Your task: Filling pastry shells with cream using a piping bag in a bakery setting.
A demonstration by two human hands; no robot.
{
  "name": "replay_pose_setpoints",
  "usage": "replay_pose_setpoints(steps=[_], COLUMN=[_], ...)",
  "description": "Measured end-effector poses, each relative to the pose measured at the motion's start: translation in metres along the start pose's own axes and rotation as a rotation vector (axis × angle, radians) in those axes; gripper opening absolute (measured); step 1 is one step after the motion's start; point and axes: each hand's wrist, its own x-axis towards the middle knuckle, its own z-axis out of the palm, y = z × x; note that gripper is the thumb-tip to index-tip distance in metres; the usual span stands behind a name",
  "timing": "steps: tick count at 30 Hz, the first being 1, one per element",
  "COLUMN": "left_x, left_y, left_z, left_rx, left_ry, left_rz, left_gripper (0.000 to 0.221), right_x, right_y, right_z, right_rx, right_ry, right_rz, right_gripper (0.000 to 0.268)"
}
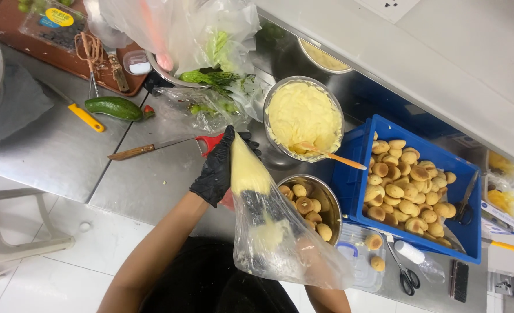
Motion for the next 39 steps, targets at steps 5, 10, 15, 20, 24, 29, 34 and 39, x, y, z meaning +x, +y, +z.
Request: replay_pose_setpoints(steps=[5,10,15,20,24,29,34,39], left_x=[-0.001,0.028,0.012,-0.001,0.009,0.031,0.007,-0.034], left_y=[-0.007,-0.054,-0.041,-0.033,-0.066,-0.129,-0.1,-0.09], left_z=[0.001,-0.067,-0.037,-0.014,0.002,-0.018,-0.013,-0.097], left_rx=[-0.032,-0.178,-0.174,-0.172,-0.356,-0.298,0.081,1.752], left_ry=[0.015,0.051,-0.003,-0.058,-0.001,-0.041,0.127,-0.247], left_rz=[-0.05,-0.233,-0.201,-0.148,-0.21,-0.342,-0.481,0.628], left_gripper=[0.057,0.035,0.033,0.037,0.045,0.049,0.087,0.061], right_x=[-0.01,-0.023,-0.059,-0.093,-0.046,0.035,0.097,0.102], right_y=[-0.003,-0.005,-0.029,-0.085,-0.09,-0.087,-0.103,-0.157], right_z=[0.025,0.054,0.125,0.061,0.033,-0.062,-0.104,-0.006], right_rx=[-0.045,-0.087,-0.204,-0.76,-1.309,-1.615,-1.919,-0.143], right_ry=[0.123,0.245,0.157,-0.073,0.274,0.453,0.631,0.249], right_rz=[-0.037,-0.072,-0.153,-0.281,-0.178,-0.348,-0.513,-0.521], right_gripper=[0.06,0.059,0.065,0.071,0.079,0.054,0.049,0.039])
